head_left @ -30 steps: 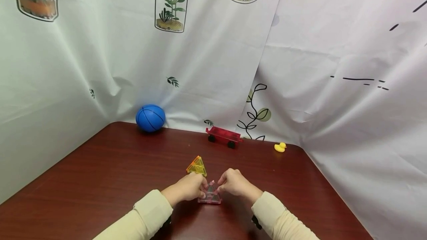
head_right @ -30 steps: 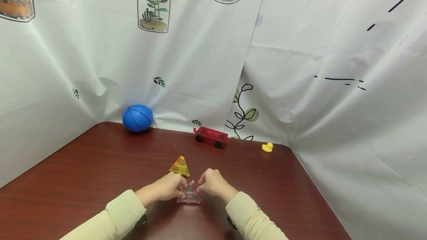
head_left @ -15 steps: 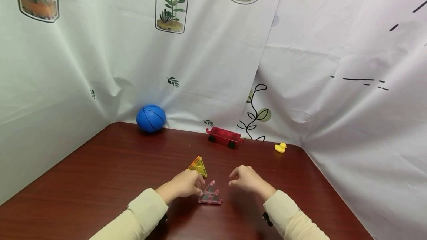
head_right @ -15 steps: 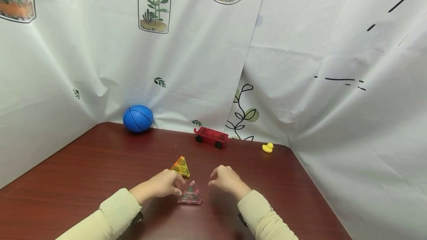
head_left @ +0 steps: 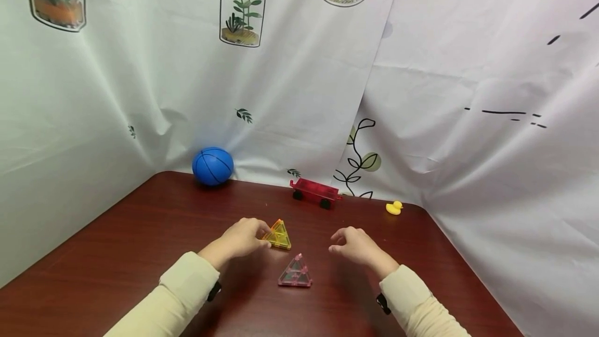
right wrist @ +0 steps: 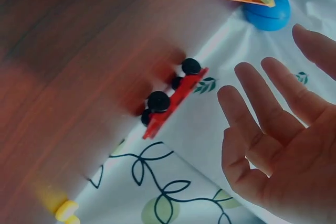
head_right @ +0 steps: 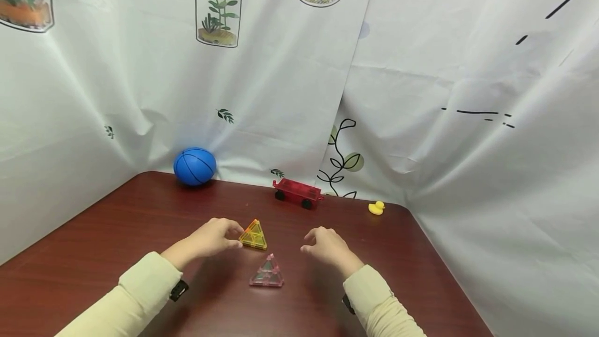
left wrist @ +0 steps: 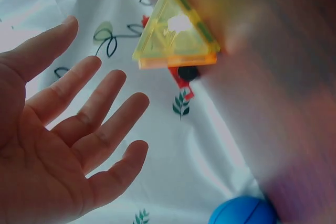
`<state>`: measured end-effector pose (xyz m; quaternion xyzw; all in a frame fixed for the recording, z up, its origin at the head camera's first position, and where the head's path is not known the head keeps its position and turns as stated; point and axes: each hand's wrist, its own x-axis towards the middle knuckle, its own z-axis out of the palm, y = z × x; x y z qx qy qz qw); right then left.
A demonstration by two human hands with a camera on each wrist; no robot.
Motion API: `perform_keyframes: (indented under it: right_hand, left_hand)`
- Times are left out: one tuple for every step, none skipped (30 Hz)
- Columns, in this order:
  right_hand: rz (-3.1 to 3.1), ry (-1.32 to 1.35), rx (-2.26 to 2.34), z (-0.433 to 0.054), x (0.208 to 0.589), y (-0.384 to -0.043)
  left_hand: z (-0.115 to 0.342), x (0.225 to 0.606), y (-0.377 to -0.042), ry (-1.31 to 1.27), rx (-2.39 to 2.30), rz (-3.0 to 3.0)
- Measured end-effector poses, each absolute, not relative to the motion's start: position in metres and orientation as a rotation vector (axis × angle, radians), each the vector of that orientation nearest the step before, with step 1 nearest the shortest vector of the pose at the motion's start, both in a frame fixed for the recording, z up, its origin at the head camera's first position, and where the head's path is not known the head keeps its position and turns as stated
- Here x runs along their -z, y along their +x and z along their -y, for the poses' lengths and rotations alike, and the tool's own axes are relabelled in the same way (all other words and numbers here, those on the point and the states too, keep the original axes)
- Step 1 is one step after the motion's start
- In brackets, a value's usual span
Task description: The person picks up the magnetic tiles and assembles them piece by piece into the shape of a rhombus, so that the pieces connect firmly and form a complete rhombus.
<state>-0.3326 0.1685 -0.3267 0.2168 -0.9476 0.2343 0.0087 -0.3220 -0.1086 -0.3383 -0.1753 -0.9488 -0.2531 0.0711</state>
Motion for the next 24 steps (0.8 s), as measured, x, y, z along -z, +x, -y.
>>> perform_keyframes:
  right_hand:
    - [2.954,0.675,-0.726,-0.168,0.326,-0.332]
    - [2.949,0.673,-0.722,-0.167,0.325,-0.332]
    - [2.945,0.672,-0.714,-0.167,0.324,-0.332]
    - [2.944,0.67,-0.711,-0.166,0.323,-0.331]
    - [2.943,0.673,-0.709,-0.166,0.323,-0.331]
    - [2.944,0.677,-0.711,-0.166,0.322,-0.331]
    - [2.944,0.683,-0.714,-0.165,0.322,-0.331]
    - [2.943,0.695,-0.715,-0.165,0.322,-0.331]
    - [2.943,0.707,-0.72,-0.164,0.323,-0.331]
    - [2.942,0.72,-0.723,-0.164,0.323,-0.33]
    - [2.941,0.735,-0.725,-0.163,0.324,-0.33]
    - [2.945,0.745,-0.732,-0.162,0.325,-0.33]
    - [2.948,0.755,-0.74,-0.16,0.326,-0.33]
    - [2.952,0.762,-0.744,-0.158,0.327,-0.329]
    - [2.956,0.768,-0.751,-0.156,0.328,-0.329]
    - [2.962,0.773,-0.752,-0.154,0.33,-0.328]
    - [2.969,0.777,-0.755,-0.152,0.331,-0.328]
    - [2.977,0.779,-0.76,-0.15,0.332,-0.328]
    - [2.981,0.784,-0.754,-0.147,0.334,-0.327]
    - [2.986,0.788,-0.741,-0.144,0.335,-0.327]
    - [2.993,0.79,-0.73,-0.142,0.337,-0.327]
    - [2.998,0.792,-0.717,-0.139,0.338,-0.327]
    - [3.0,0.797,-0.701,-0.136,0.34,-0.326]
    - [3.007,0.794,-0.688,-0.133,0.341,-0.326]
  left_hand:
    - [0.111,0.336,-0.322,-0.509,0.757,2.85]
    - [0.113,0.334,-0.322,-0.491,0.754,2.849]
    - [0.115,0.332,-0.323,-0.474,0.759,2.848]
    - [0.117,0.331,-0.323,-0.46,0.762,2.847]
    - [0.119,0.33,-0.323,-0.448,0.763,2.849]
    - [0.121,0.329,-0.324,-0.44,0.763,2.85]
    - [0.123,0.329,-0.325,-0.434,0.766,2.852]
    - [0.124,0.328,-0.326,-0.43,0.768,2.854]
    - [0.125,0.329,-0.327,-0.425,0.769,2.856]
    - [0.126,0.329,-0.329,-0.422,0.771,2.859]
    - [0.126,0.33,-0.33,-0.417,0.776,2.862]
    - [0.126,0.331,-0.332,-0.412,0.781,2.866]
    - [0.126,0.332,-0.334,-0.405,0.788,2.87]
    - [0.126,0.333,-0.337,-0.396,0.797,2.876]
    - [0.126,0.334,-0.339,-0.388,0.808,2.88]
    - [0.125,0.336,-0.342,-0.383,0.815,2.883]
    - [0.125,0.338,-0.345,-0.377,0.819,2.886]
    - [0.125,0.34,-0.348,-0.373,0.825,2.889]
    - [0.124,0.342,-0.35,-0.37,0.831,2.892]
    - [0.124,0.344,-0.353,-0.372,0.832,2.894]
    - [0.122,0.346,-0.356,-0.376,0.832,2.897]
    - [0.121,0.348,-0.358,-0.377,0.834,2.903]
    - [0.119,0.349,-0.361,-0.378,0.843,2.909]
    - [0.118,0.351,-0.363,-0.379,0.851,2.915]
